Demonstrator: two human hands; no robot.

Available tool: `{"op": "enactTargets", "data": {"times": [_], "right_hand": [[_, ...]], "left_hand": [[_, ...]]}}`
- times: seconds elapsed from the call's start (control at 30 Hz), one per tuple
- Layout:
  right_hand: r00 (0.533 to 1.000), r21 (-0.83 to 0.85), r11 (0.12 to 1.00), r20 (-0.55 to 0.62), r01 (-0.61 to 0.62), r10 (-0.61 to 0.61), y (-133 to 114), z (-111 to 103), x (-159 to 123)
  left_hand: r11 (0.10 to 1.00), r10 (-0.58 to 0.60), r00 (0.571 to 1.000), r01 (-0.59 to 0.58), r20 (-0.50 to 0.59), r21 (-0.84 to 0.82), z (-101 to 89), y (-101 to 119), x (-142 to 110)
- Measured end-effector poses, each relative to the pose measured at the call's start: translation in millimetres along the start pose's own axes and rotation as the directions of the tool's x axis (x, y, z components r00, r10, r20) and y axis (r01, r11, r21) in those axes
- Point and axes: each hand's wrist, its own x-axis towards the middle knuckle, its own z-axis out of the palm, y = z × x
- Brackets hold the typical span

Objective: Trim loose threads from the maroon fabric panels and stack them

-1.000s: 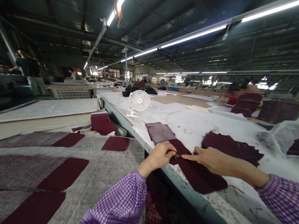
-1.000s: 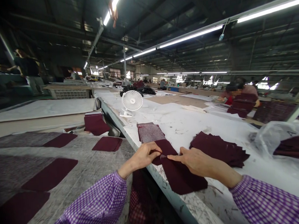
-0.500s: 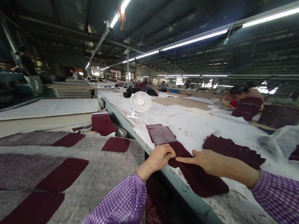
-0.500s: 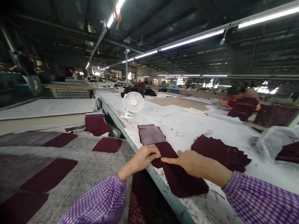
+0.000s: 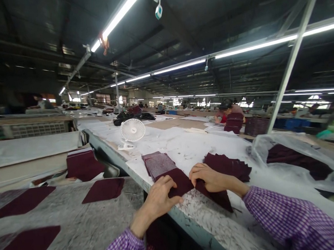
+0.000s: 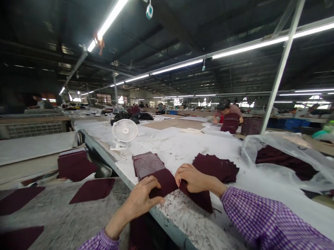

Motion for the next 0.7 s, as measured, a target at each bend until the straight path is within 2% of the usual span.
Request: {"op": "enactTargets", "data": {"times": [0.07, 0.13, 0.23, 0.33, 0.37, 0.43, 0.5, 0.57, 0.63, 0.7], "right_hand": [[0.987, 0.021, 0.989, -0.062, -0.146, 0.147, 20, -11, -4], [0.91, 0.008, 0.919, -0.136, -0.395, 0.393, 48, -21, -12], [0.727, -0.009, 0.753, -0.266, -0.658, 0.633, 96, -27, -25], [0.509, -0.015, 0.539, -0.351, -0.842, 0.786, 130, -14, -37], [0.454, -0.021, 0.481, -0.367, -0.877, 0.812, 137, -7, -39], [0.39, -0.041, 0.408, -0.388, -0.912, 0.835, 144, 11, -43], [0.374, -0.062, 0.384, -0.414, -0.921, 0.83, 144, 26, -45], [0.405, -0.132, 0.397, -0.514, -0.908, 0.756, 141, 37, -46], [0.496, -0.266, 0.434, -0.63, -0.861, 0.598, 139, 42, -47], [0.584, -0.379, 0.467, -0.674, -0.799, 0.453, 140, 45, -49]], "left_hand": [[0.998, -0.008, 1.0, 0.007, 0.024, 0.056, -1.6, 6, 0], [0.992, -0.022, 0.999, 0.018, 0.033, 0.122, -1.2, 12, 1], [0.971, -0.028, 0.999, 0.019, 0.036, 0.237, 3.5, 22, 5], [0.944, -0.008, 0.999, -0.009, 0.049, 0.329, 10.5, 28, 9], [0.936, 0.006, 0.998, -0.025, 0.057, 0.352, 12.5, 29, 10], [0.921, 0.038, 0.997, -0.062, 0.071, 0.385, 15.3, 29, 10], [0.916, 0.047, 0.997, -0.071, 0.069, 0.395, 16.6, 29, 10], [0.916, 0.037, 0.997, -0.063, 0.073, 0.395, 16.8, 30, 10], [0.915, 0.033, 0.995, -0.067, 0.092, 0.399, 16.5, 32, 11], [0.92, 0.027, 0.995, -0.061, 0.092, 0.387, 15.4, 33, 14]]}}
